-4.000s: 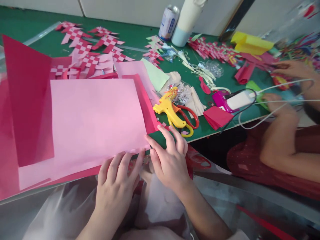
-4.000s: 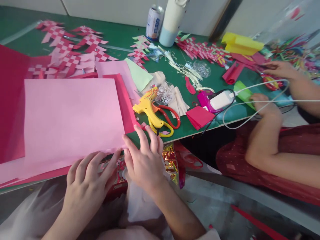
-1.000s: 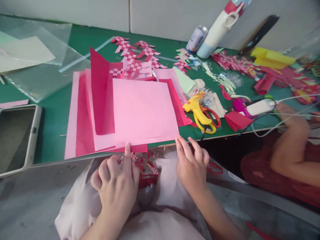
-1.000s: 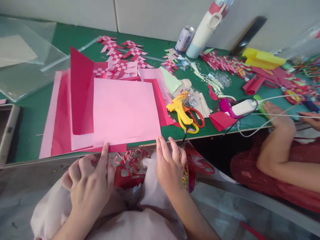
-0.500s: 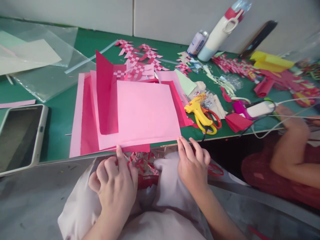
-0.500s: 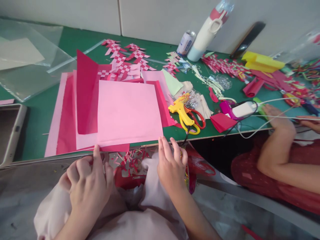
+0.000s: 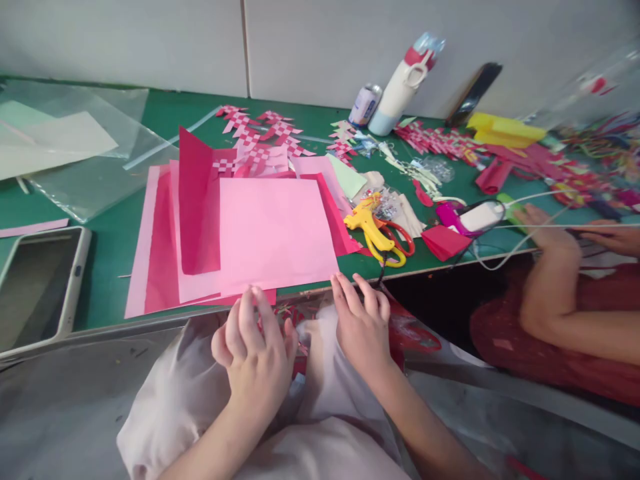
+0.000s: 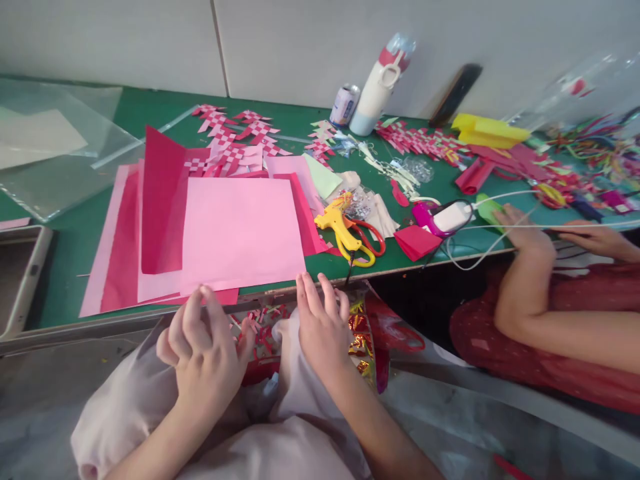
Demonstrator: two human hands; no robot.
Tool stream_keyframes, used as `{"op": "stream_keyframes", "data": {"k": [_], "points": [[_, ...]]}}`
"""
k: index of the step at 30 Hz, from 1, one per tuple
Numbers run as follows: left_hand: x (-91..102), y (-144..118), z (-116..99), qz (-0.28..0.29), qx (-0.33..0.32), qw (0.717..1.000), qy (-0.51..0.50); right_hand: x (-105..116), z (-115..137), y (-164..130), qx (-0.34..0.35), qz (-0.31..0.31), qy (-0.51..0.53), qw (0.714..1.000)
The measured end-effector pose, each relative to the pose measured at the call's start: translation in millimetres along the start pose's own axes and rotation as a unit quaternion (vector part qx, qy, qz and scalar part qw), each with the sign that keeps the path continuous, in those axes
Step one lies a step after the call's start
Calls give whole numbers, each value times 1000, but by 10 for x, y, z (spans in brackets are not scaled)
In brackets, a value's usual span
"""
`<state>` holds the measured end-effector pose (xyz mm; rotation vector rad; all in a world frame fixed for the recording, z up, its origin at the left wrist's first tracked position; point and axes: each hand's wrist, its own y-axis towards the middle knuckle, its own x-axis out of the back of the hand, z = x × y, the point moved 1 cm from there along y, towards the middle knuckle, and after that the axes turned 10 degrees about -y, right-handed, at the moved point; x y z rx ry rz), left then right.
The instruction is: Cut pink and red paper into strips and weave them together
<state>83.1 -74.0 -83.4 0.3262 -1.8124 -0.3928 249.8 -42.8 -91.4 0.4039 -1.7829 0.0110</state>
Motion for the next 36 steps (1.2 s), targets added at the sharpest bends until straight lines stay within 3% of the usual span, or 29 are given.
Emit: {"op": "stream_keyframes", "data": {"k": [4,11,17,23,29,36], "points": [[-104,89,-54,65,-90,991,-74,-8,-22,-8,6,6,18,1000],[-146,172,23,73,-97,992,-42,78,-10,-2,13,27,34,999],[-136,155,25,91,-132,987,-9,226,256,85,32,20,72,997],[-97,132,62,67,-108,992,-22,157,203,54,-2,9,77,997],[65,135,250,47,-67,997,10,108,-41,-11,-36,9,55,998],[166,76,476,44,-34,996,67,124,-86,-5,-42,22,87,995]]}}
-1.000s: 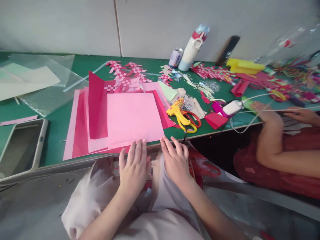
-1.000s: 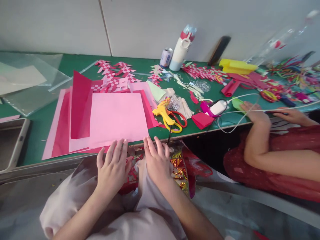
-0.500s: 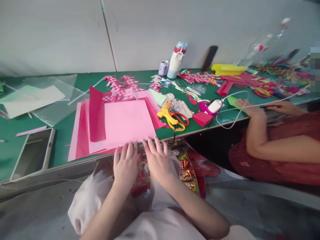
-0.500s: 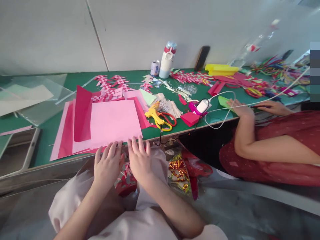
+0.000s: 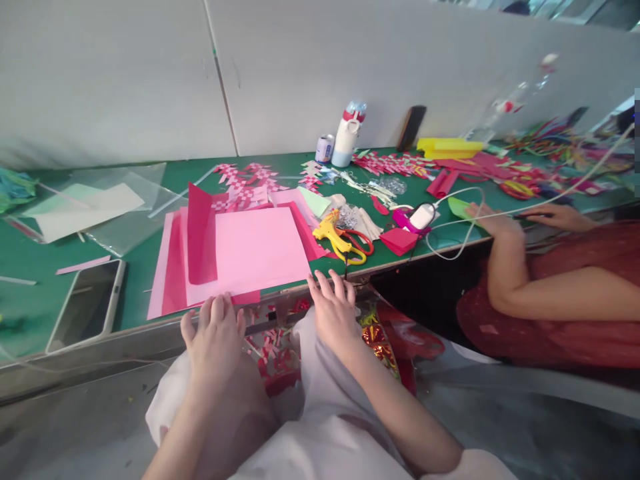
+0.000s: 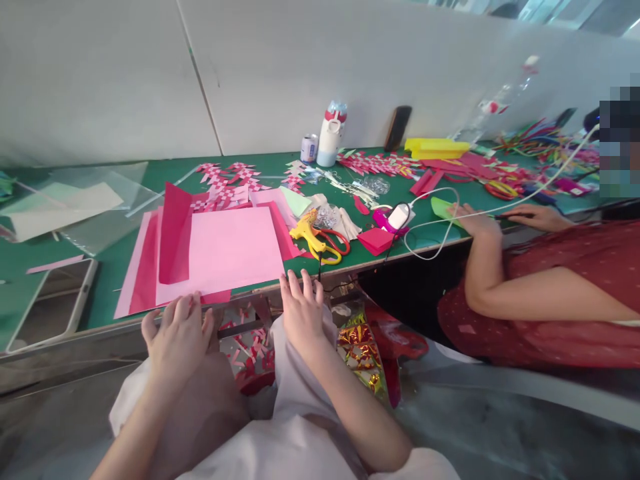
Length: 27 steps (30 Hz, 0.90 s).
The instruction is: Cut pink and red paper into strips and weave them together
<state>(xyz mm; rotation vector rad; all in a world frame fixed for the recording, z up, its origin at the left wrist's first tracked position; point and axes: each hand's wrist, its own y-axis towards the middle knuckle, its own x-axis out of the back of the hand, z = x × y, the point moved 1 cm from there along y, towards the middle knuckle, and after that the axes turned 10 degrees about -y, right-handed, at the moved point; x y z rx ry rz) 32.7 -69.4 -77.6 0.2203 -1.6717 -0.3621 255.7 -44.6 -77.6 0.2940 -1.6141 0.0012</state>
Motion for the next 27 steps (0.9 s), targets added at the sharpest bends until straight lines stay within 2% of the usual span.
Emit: {"op": "stream_keyframes", "data": {"k": [6,12,16,20,22,25,27], "points": [[64,101,282,-16,8,999,-43,13,-7,73,8,-2,31,1000],[24,278,511,8,-23,997,-77,78,38,220,12,-34,30,999],[107,390,540,1,-32,984,-174,219,201,341,85,-61,99,990],[431,505,399,-9,-66,939,-337,478,412,456,168,-95,195,962],[631,545,305,-26,-51,912,-407,629,474,490,182,-104,249,946],[871,579,208,-59,-14,873,-484,845,479,483,154,-104,357,915],[966,596,187,-66,-3,853,-518,963,445,434,128,-77,442,885]]}}
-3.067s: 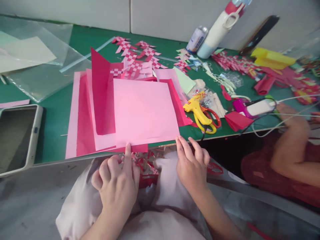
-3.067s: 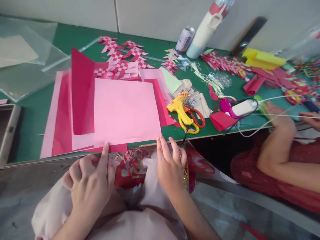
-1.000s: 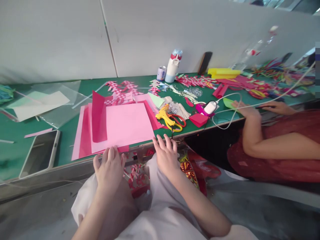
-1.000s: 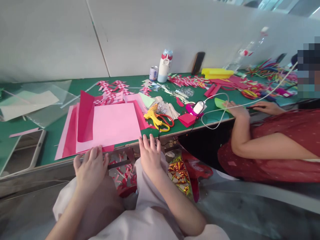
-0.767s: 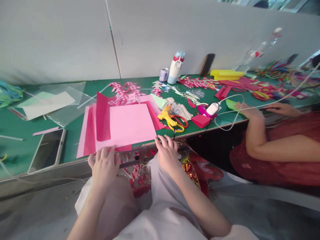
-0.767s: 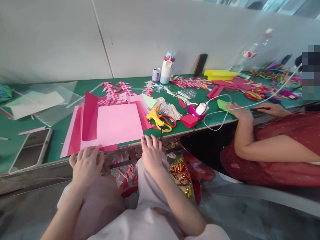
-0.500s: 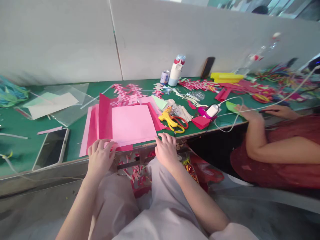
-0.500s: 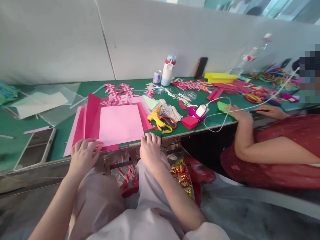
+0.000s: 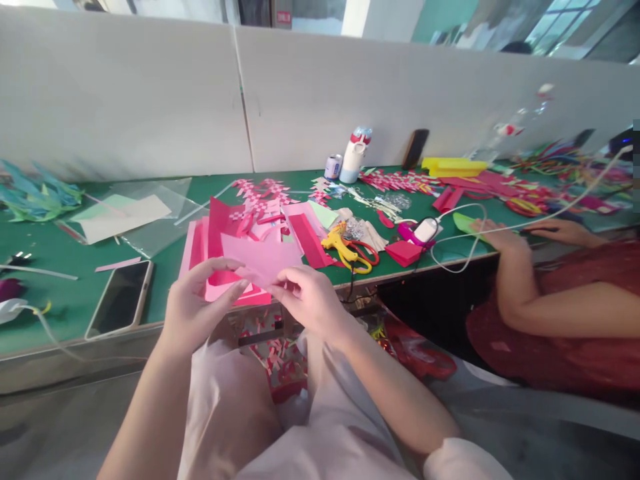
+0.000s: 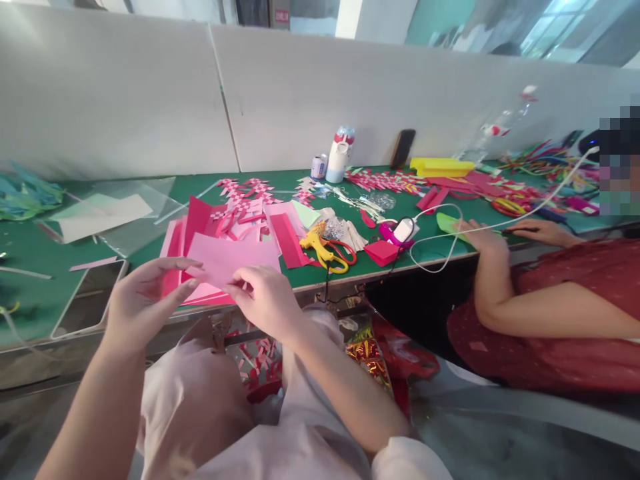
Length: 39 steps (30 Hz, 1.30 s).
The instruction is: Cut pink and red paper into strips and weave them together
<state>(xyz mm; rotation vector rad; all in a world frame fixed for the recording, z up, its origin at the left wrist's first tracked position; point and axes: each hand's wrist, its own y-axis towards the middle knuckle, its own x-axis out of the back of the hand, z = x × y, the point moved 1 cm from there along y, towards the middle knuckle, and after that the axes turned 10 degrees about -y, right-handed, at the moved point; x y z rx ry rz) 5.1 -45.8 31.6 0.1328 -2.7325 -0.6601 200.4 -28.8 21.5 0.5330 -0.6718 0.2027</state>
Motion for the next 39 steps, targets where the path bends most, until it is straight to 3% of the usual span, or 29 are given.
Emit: {"op": "stream_keyframes", "data": {"k": [5,10,12,18,24,33,39], "points": [[42,64,-104,27,36,999,-24,166,121,-142,-101,59,207,971],[-22,87,-213,160,122,977,-76,189,136,-214,-126,126,310,934],[-58,80,-234,195,149,966,-79,181,116,-204,-127,123,331,927],[-138,62,-206,224,216,947,-82,139,7,-121,-125,89,342,927],[-195,125,-51,213,280,928,-126,74,-137,-18,-157,92,342,922],[-292,422,222,168,296,930,-136,0,-406,346,-124,89,284,946],[-298,371,489,107,325,923,-177,-215,-611,532,-152,139,326,923]]}}
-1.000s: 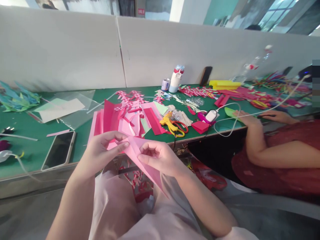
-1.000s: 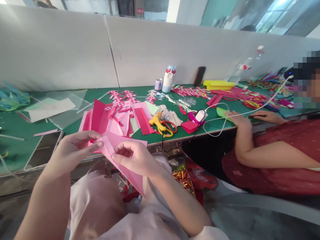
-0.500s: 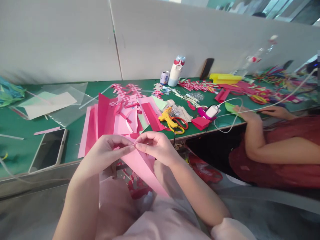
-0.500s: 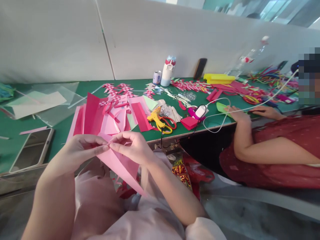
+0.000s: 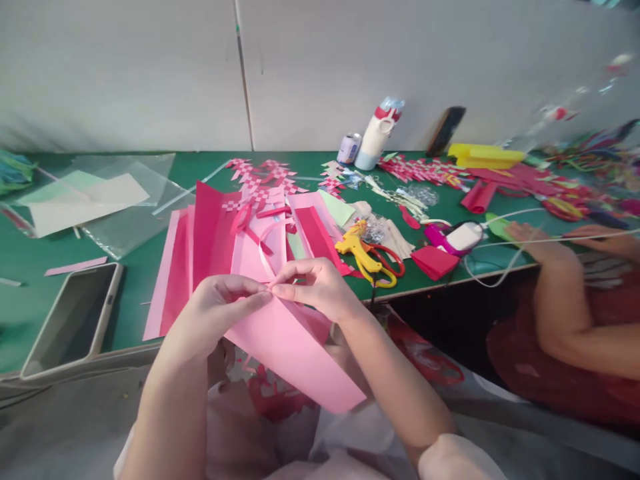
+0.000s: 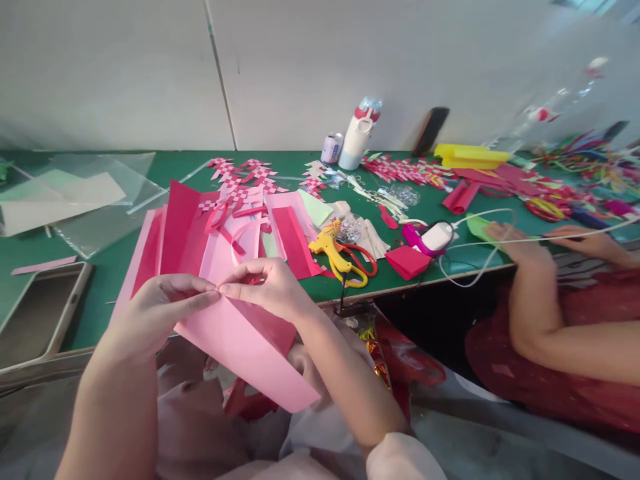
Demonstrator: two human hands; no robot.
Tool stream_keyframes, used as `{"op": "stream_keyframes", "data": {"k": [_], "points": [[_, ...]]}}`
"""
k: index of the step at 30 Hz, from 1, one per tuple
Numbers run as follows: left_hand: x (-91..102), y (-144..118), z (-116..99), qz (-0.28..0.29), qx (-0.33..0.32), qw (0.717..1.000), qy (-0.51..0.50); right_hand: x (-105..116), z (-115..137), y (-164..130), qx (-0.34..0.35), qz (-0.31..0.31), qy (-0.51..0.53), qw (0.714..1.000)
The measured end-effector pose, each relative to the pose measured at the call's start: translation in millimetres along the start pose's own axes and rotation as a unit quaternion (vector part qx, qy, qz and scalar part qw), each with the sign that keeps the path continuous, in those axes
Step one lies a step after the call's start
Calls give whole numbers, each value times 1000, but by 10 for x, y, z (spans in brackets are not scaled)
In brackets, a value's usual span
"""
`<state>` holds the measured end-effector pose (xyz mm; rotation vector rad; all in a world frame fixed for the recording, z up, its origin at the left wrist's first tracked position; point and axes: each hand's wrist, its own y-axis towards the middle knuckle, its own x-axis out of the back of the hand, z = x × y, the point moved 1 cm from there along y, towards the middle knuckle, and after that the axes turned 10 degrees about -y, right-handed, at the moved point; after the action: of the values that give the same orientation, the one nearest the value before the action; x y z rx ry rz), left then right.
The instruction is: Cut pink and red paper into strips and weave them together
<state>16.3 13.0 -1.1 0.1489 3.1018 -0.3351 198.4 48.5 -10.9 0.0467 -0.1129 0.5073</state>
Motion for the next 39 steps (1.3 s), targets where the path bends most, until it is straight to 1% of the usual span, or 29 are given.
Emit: {"op": "stream_keyframes", "data": {"k": [4,10,13,17,21,25,28,31,35,39], "points": [[38,30,138,-36,29,996,-74,-42,-173,145,-32,38,58,997],[13,61,256,-62,104,983,-136,-83,-398,206,-43,56,121,990],[-14,79,301,-72,107,982,-141,-84,-468,192,-50,61,148,986],[-50,94,337,-84,103,982,-136,-78,-501,182,-73,51,160,983],[-102,101,321,-103,117,978,-139,-72,-496,175,-62,45,159,984],[-120,96,300,-89,128,980,-124,-61,-491,155,-39,17,125,991],[-81,75,308,-48,115,990,-65,-36,-490,136,-31,-5,95,995],[-44,55,319,-22,100,995,-11,6,-484,117,-42,8,74,996],[-52,52,315,-24,95,995,15,57,-471,97,-84,25,59,994],[-76,61,312,-38,84,996,10,59,-441,88,-90,28,62,994]]}}
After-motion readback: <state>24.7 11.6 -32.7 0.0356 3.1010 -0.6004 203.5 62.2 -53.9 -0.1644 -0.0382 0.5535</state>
